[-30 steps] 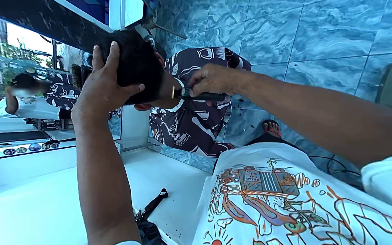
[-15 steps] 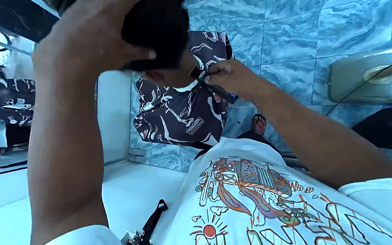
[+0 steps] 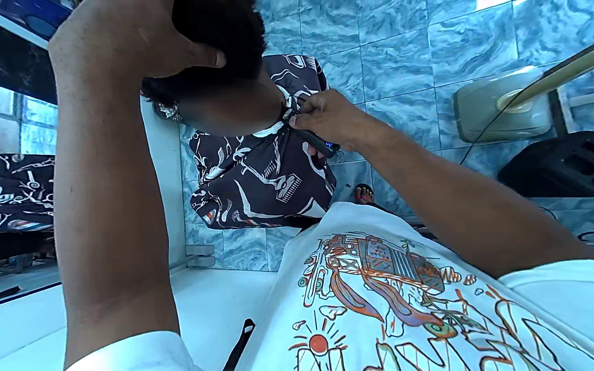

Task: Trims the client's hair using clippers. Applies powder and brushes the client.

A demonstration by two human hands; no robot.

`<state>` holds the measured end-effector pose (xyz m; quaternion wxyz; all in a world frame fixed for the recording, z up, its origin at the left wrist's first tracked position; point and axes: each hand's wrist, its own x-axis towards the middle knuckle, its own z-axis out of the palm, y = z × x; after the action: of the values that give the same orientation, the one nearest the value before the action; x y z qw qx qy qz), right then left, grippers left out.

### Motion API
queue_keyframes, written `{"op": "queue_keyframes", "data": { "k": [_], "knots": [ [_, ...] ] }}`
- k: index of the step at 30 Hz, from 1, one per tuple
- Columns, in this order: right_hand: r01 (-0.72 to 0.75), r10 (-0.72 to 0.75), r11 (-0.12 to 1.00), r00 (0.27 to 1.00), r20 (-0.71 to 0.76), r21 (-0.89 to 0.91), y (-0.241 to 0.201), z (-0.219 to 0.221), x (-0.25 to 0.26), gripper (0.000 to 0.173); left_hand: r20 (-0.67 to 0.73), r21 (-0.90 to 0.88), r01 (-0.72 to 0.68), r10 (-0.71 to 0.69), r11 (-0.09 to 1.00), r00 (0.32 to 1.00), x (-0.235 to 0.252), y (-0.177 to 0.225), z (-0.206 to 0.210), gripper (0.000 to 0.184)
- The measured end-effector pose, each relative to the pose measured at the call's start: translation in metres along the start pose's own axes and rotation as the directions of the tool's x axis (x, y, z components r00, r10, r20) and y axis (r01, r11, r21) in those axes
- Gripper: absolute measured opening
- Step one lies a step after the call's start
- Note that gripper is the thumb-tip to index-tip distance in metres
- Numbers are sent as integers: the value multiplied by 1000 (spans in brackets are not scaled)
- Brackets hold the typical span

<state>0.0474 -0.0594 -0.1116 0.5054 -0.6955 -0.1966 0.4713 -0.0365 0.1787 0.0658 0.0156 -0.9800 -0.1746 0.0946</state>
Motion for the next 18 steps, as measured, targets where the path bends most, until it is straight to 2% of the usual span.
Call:
{"op": "queue_keyframes", "data": {
  "k": [4,10,13,18],
  "knots": [
    [76,-77,996,997,6,35,-10,2,2,35,4,-8,-4,4,1000,1000,3,2,-3,68],
    [75,-75,997,997,4,29,-13,1,4,34,26,-42,-47,48,998,998,6,3,-6,62],
    [130,-130,991,991,15,24,-14,3,4,34,44,-44,-12,14,999,999,7,2,-6,63],
    [125,-125,992,992,16,13,-13,4,7,34,56,-45,24,-21,999,998,8,6,-8,61]
  ]
}}
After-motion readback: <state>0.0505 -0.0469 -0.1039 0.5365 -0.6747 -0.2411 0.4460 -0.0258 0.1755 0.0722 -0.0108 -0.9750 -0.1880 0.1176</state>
